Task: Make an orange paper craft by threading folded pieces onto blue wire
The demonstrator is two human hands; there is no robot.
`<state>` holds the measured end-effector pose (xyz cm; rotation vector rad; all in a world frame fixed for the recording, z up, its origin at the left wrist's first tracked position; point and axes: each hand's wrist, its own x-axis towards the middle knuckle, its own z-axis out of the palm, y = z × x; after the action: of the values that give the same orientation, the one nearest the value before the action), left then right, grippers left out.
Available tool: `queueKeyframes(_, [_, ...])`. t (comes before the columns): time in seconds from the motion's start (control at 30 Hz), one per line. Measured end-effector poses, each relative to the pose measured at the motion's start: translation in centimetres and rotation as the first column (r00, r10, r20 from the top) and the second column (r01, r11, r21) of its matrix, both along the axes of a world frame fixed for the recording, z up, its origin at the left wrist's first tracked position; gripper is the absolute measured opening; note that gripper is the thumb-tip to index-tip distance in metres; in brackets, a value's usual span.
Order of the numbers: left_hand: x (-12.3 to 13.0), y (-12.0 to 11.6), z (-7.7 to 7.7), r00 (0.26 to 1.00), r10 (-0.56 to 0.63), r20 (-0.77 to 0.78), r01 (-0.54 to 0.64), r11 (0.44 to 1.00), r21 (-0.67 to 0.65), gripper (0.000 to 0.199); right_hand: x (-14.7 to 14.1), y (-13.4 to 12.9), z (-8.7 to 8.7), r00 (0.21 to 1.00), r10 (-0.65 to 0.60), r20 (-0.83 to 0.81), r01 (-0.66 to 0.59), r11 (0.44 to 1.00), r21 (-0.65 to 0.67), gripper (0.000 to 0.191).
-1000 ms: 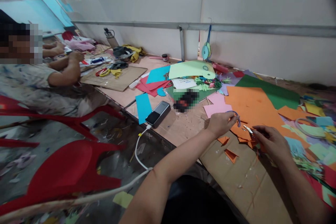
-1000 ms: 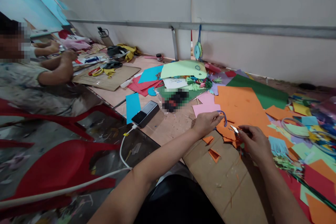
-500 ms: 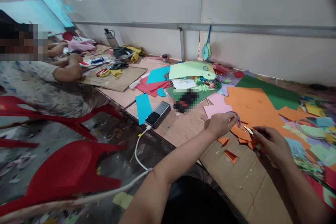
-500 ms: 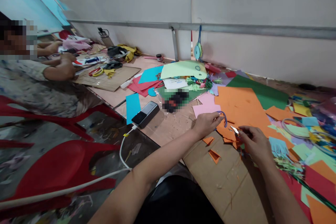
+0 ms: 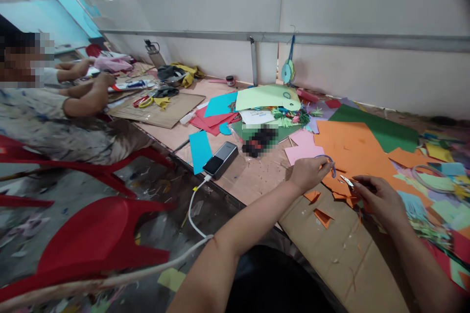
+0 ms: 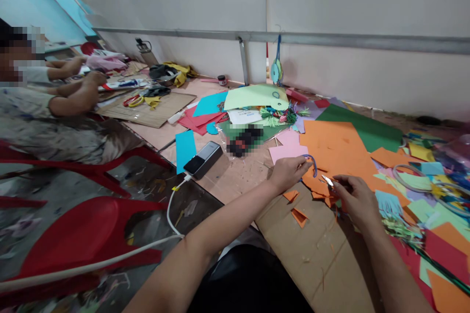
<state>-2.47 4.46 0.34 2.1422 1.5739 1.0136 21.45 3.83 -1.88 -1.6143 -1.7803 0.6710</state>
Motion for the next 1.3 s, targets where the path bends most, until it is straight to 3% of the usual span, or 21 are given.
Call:
queueKeyframes(0.13, [0.01, -0.04, 0.15, 1.000, 0.004, -0.011, -0.004, 1.000, -0.019, 0.038, -0.07, -0.07, 0.15, 0.998, -0.023, -0.065, 0.017, 0.996, -0.092, 0.039])
queueKeyframes(0.37, [0.07, 0.05, -0.05, 1.000, 0.017, -0.024, -0.018, 1.000, -0.015, 0.037, -0.42, -0.28, 0.74, 0.997, -0.023, -0.071, 0.020, 0.998, -0.052, 0.037])
queueKeyframes(0.67, [-0.02, -0.15, 0.33, 0.999, 0.022, -0.046, -0.024, 0.999, -0.032, 0.036, 0.02, -0.02, -0.14, 0.995, -0.004, -0.099, -0.005, 0.997, -0.083, 0.039])
queueKeyframes(1.3, [-0.07, -0.27, 0.89, 0.998, 0.021, -0.059, -0.025, 0.997, -0.071, 0.035, -0.34, -0.16, 0.26, 0.998, -0.006, -0.070, 0.003, 0.999, -0.035, 0.038])
